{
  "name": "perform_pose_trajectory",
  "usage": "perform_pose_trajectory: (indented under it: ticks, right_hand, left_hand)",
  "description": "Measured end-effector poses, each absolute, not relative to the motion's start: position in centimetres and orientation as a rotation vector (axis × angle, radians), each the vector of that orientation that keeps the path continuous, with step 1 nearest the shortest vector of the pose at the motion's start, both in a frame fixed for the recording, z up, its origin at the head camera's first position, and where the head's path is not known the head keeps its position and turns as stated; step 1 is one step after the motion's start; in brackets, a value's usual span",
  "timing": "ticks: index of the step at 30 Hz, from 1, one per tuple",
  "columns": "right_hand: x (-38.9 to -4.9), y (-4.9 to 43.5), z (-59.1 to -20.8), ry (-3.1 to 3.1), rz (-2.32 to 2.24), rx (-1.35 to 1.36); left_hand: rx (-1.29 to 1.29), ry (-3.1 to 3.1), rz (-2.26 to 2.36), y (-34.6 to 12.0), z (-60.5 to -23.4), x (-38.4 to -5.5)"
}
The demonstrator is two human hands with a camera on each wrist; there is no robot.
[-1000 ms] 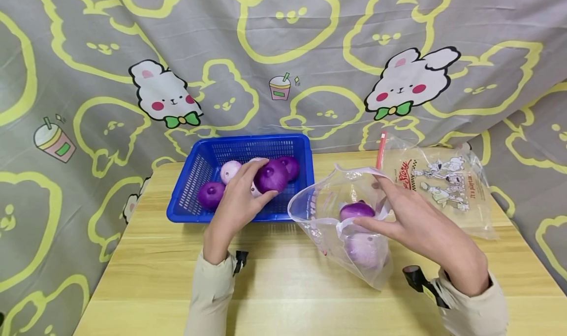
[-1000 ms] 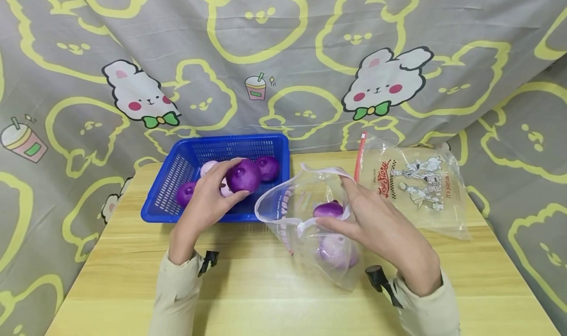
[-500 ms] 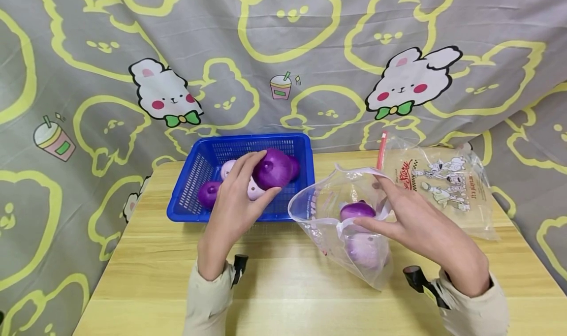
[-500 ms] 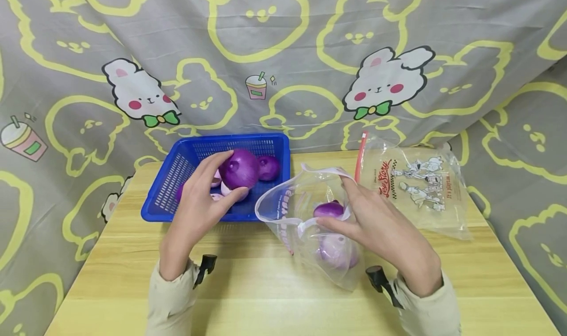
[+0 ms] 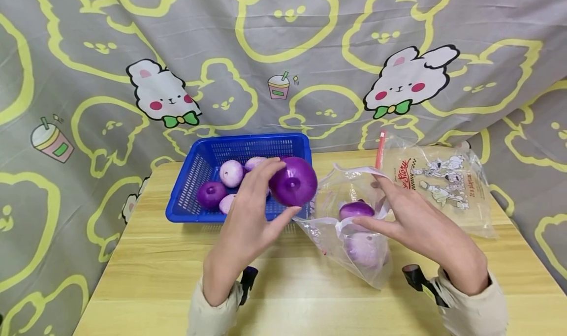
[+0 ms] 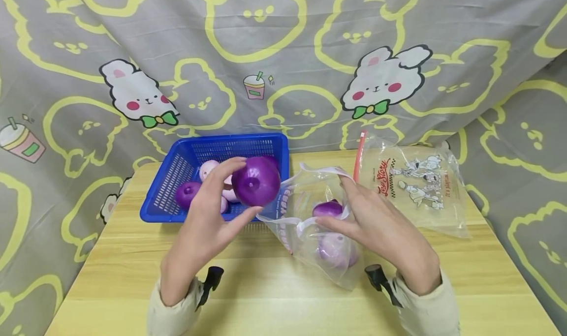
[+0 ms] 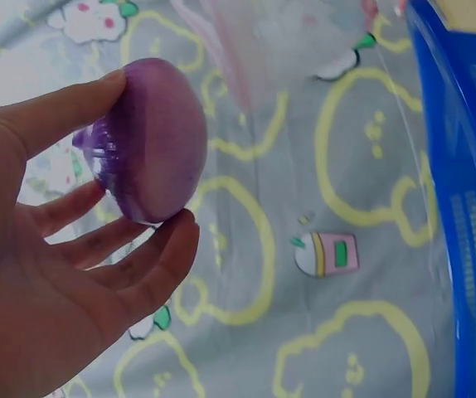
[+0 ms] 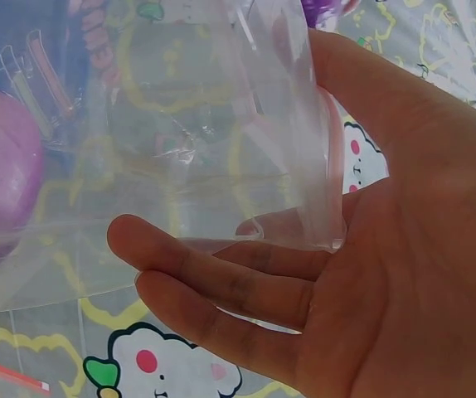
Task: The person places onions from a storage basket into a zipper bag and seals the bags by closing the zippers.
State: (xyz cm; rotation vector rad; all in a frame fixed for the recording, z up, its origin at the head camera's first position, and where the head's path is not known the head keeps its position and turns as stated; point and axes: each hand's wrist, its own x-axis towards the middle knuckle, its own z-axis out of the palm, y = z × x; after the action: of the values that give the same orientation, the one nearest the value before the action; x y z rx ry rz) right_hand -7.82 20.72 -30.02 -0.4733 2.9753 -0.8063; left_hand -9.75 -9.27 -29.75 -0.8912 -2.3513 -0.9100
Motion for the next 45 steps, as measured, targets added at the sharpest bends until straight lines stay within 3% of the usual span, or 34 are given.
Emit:
perform_pose_trajectory:
  ticks: [21,45]
  right_hand:
    - [-7.9,20.8,-30.3,2.994,-0.804,-0.551]
    - [-7.7,20.4,-30.0,2.955,-0.785,-0.521]
  left_hand:
    - [-1.073,-2.411,-0.8,-7.1,-30.1,-8.2]
    - [-0.826,-2.597,-0.535,-6.8,-31.2,-8.6]
